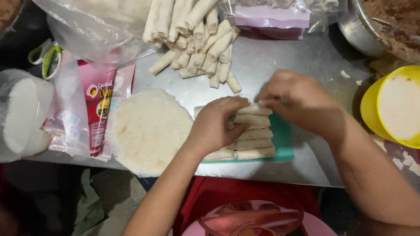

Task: Preparing spring rolls by rolling filling into wrappers and then carefully arranging them into plastic bags for packaging.

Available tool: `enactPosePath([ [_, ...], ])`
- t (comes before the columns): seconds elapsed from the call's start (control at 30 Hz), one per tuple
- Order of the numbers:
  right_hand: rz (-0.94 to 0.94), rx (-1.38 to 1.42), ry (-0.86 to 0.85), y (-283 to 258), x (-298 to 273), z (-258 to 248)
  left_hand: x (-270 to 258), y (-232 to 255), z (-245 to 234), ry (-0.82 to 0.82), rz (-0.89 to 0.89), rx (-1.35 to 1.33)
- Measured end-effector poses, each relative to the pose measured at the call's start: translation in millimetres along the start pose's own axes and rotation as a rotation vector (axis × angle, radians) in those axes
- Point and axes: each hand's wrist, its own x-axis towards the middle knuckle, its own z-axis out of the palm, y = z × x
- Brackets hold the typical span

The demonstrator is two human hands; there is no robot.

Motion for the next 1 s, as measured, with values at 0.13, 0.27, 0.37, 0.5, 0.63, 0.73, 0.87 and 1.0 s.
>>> enactPosePath([
  [0.13, -0.155, 0.019, 0.127, 28.3, 53.8, 24.8, -1.4, -14.7, 14.6, 0.105, 0.211, 0.182],
  [0.27, -0.472, -0.054, 0.447, 22.6, 113.3, 53.3, -3.6, -10.8, 14.5, 0.189, 0.349, 0.236],
  [0.37, -0.654, -0.073, 0.569, 4.3, 147.7, 36.2, -1.3, 0.0, 9.2, 0.087, 0.229, 0.25],
  [0.5, -0.519, -0.226, 0.325, -22.9, 193.4, 23.0, 4.2, -4.3, 15.5, -0.01, 0.149, 0.375],
  [0.63, -0.519, -0.546, 0.169, -23.4, 190.5, 42.9, 5.7, -11.5, 19.4, -0.031, 0.218, 0.477],
  [0.73, -0.635, -0.674, 0.36, -17.2, 145.0, 38.3, 1.7, -12.7, 15.3, -0.022, 0.213, 0.435],
  [0.87, 0.251, -0.032, -0.049, -12.0, 72.2, 8.3, -3.6, -9.7, 9.6, 0.001, 0.227, 0.294],
  [1.0, 0.049, -0.112, 0.016, 77.9, 11.1, 24.4, -1.2, -12.2, 8.6, 0.021, 0.259, 0.249],
])
